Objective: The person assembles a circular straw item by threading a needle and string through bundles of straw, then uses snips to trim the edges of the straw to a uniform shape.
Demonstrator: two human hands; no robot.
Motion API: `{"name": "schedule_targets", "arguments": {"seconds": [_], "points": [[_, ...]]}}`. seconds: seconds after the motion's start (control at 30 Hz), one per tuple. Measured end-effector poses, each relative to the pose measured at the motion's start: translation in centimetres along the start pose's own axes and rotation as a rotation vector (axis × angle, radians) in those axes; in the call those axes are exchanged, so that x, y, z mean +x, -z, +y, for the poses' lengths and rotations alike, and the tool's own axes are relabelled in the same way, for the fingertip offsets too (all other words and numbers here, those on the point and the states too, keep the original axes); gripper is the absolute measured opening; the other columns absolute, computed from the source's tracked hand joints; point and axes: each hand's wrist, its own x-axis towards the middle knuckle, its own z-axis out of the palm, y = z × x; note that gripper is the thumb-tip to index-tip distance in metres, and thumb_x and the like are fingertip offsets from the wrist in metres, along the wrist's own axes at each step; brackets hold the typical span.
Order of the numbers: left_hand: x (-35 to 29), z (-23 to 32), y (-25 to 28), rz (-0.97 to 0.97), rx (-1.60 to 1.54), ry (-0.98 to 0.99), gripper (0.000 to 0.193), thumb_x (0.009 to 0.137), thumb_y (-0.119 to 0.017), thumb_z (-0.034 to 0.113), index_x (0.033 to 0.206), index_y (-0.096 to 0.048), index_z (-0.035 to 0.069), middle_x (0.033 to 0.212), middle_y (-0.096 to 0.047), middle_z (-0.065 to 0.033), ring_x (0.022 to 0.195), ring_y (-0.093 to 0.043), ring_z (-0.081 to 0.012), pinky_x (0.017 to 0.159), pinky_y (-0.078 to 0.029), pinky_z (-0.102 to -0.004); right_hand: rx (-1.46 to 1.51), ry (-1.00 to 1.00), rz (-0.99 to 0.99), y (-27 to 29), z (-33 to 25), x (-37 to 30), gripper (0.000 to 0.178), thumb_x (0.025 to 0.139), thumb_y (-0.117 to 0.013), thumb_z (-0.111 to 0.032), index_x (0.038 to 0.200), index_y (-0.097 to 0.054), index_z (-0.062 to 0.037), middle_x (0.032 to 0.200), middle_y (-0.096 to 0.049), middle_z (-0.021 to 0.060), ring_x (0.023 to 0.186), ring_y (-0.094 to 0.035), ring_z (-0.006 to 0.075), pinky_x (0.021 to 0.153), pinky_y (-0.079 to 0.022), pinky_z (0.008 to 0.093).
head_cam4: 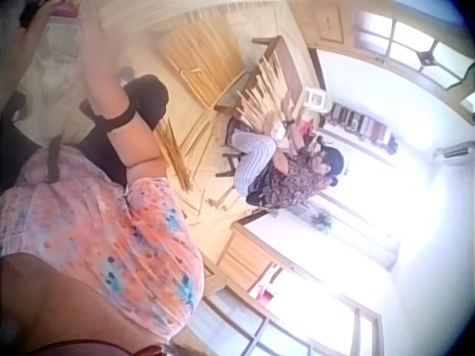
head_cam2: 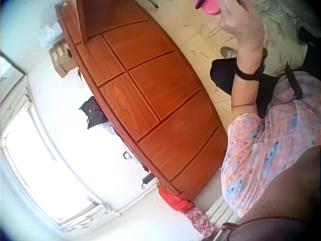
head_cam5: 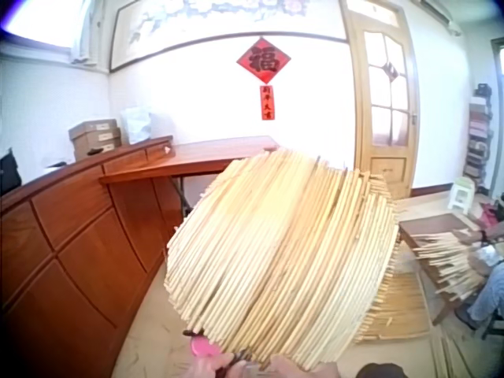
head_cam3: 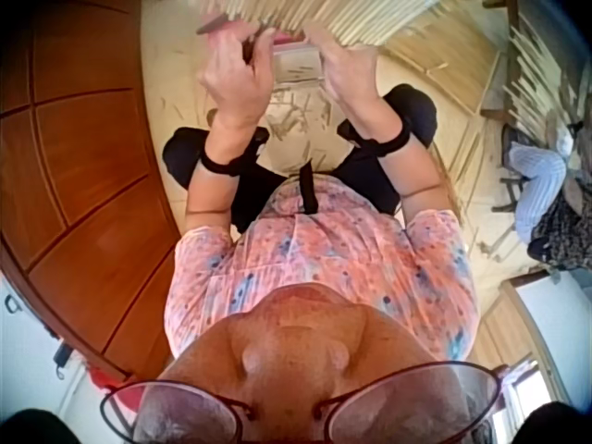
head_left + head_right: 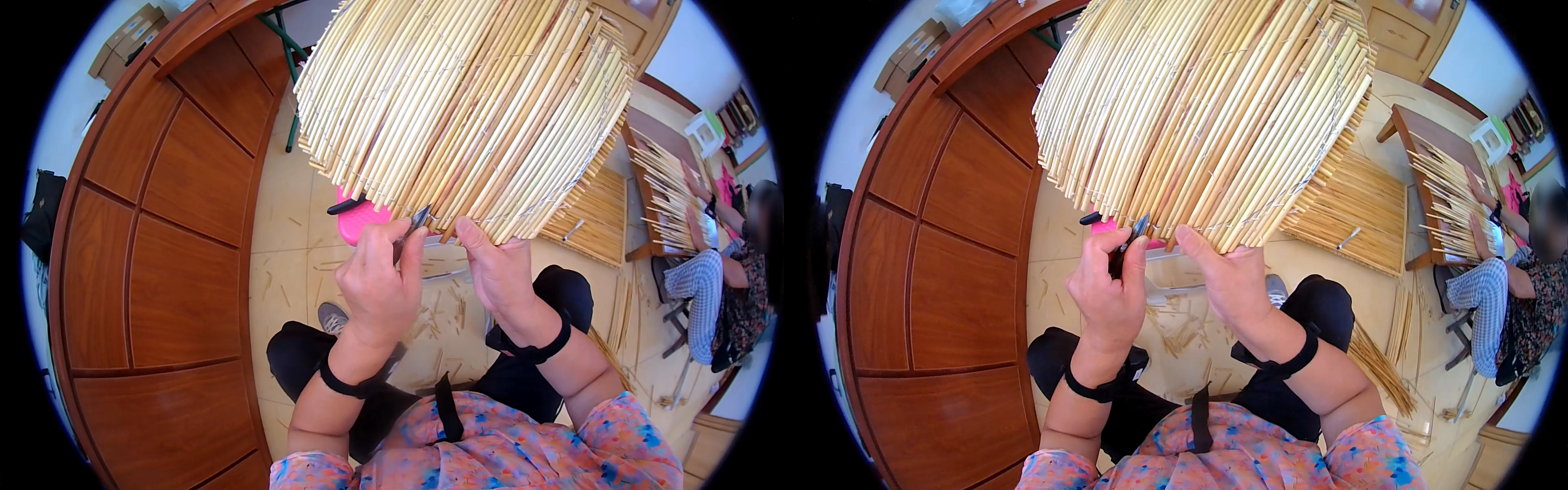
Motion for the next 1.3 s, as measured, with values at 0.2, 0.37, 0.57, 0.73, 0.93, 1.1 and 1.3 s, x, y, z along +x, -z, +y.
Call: {"name": "schedule_targets", "arguments": {"seconds": [0.2, 0.37, 0.57, 0.73, 0.93, 1.1, 1.3], "points": [[0.4, 0.9, 0.7, 0.155, -0.501, 0.419, 0.024, 0.085, -0.065, 0.007, 0.104, -0.053, 0.000, 0.072, -0.053, 0.0020, 0.060, -0.045, -0.0032, 0.055, -0.038, -0.0172, 0.041, -0.006, 0.024, -0.2, -0.1, 0.4, 0.029, 0.084, -0.065, -0.004, 0.112, -0.056, -0.0036, 0.099, -0.062, 0.0030, 0.084, -0.058, 0.0100, 0.075, -0.048, 0.0252], [1.5, -0.7, 1.3, -0.023, -0.806, 0.884, 0.021, 0.089, -0.059, 0.014, 0.105, -0.051, 0.002, 0.067, -0.045, 0.0034, 0.049, -0.034, -0.0046, 0.045, -0.028, -0.0225, 0.062, -0.002, -0.009, -0.2, -0.3, 0.4, 0.030, 0.084, -0.066, -0.005, 0.113, -0.056, -0.0038, 0.100, -0.062, 0.0030, 0.085, -0.059, 0.0105, 0.076, -0.048, 0.0260], [0.1, -1.6, 0.0, -0.158, -1.289, 0.947, 0.021, 0.087, -0.061, 0.017, 0.103, -0.053, 0.005, 0.070, -0.049, 0.0008, 0.051, -0.041, -0.0075, 0.045, -0.031, -0.0223, 0.067, -0.053, -0.032, -0.4, -0.4, 0.4, 0.031, 0.083, -0.065, -0.004, 0.113, -0.055, -0.0033, 0.102, -0.062, 0.0040, 0.088, -0.060, 0.0122, 0.079, -0.049, 0.0275], [0.5, -0.8, -0.3, -0.084, -1.224, 0.962, 0.012, 0.083, -0.066, 0.013, 0.080, -0.059, 0.004, 0.068, -0.057, -0.0016, 0.055, -0.052, -0.0083, 0.047, -0.034, -0.0212, 0.040, -0.116, -0.050, 0.2, -0.5, 0.8, 0.032, 0.082, -0.066, -0.002, 0.112, -0.056, -0.0030, 0.102, -0.063, 0.0048, 0.089, -0.061, 0.0127, 0.080, -0.049, 0.0279], [-0.3, 0.2, -1.0, 0.009, -1.228, 0.946, 0.011, 0.084, -0.065, 0.011, 0.083, -0.057, 0.003, 0.069, -0.058, -0.0036, 0.058, -0.052, -0.0090, 0.051, -0.037, -0.0217, 0.033, -0.118, -0.076, -0.1, -0.7, 1.0, 0.036, 0.075, -0.070, 0.003, 0.108, -0.058, -0.0020, 0.098, -0.065, 0.0060, 0.086, -0.062, 0.0139, 0.079, -0.050, 0.0285], [-1.3, 0.7, -1.6, 0.022, -1.179, 0.940, 0.011, 0.086, -0.063, 0.010, 0.083, -0.056, 0.003, 0.068, -0.058, -0.0038, 0.059, -0.051, -0.0087, 0.053, -0.038, -0.0221, 0.020, -0.135, -0.060, -0.1, -0.7, 1.1, 0.037, 0.072, -0.071, 0.005, 0.107, -0.058, -0.0004, 0.097, -0.064, 0.0074, 0.085, -0.063, 0.0153, 0.077, -0.051, 0.0289], [-2.0, 0.4, -1.8, -0.020, -1.125, 0.888, 0.014, 0.086, -0.063, 0.013, 0.093, -0.055, 0.004, 0.076, -0.059, -0.0038, 0.060, -0.052, -0.0108, 0.051, -0.038, -0.0228, -0.072, -0.068, -0.087, 0.2, -0.6, 1.6, 0.046, 0.071, -0.065, 0.008, 0.114, -0.052, 0.0000, 0.099, -0.062, 0.0077, 0.087, -0.062, 0.0183, 0.078, -0.052, 0.0321]]}}
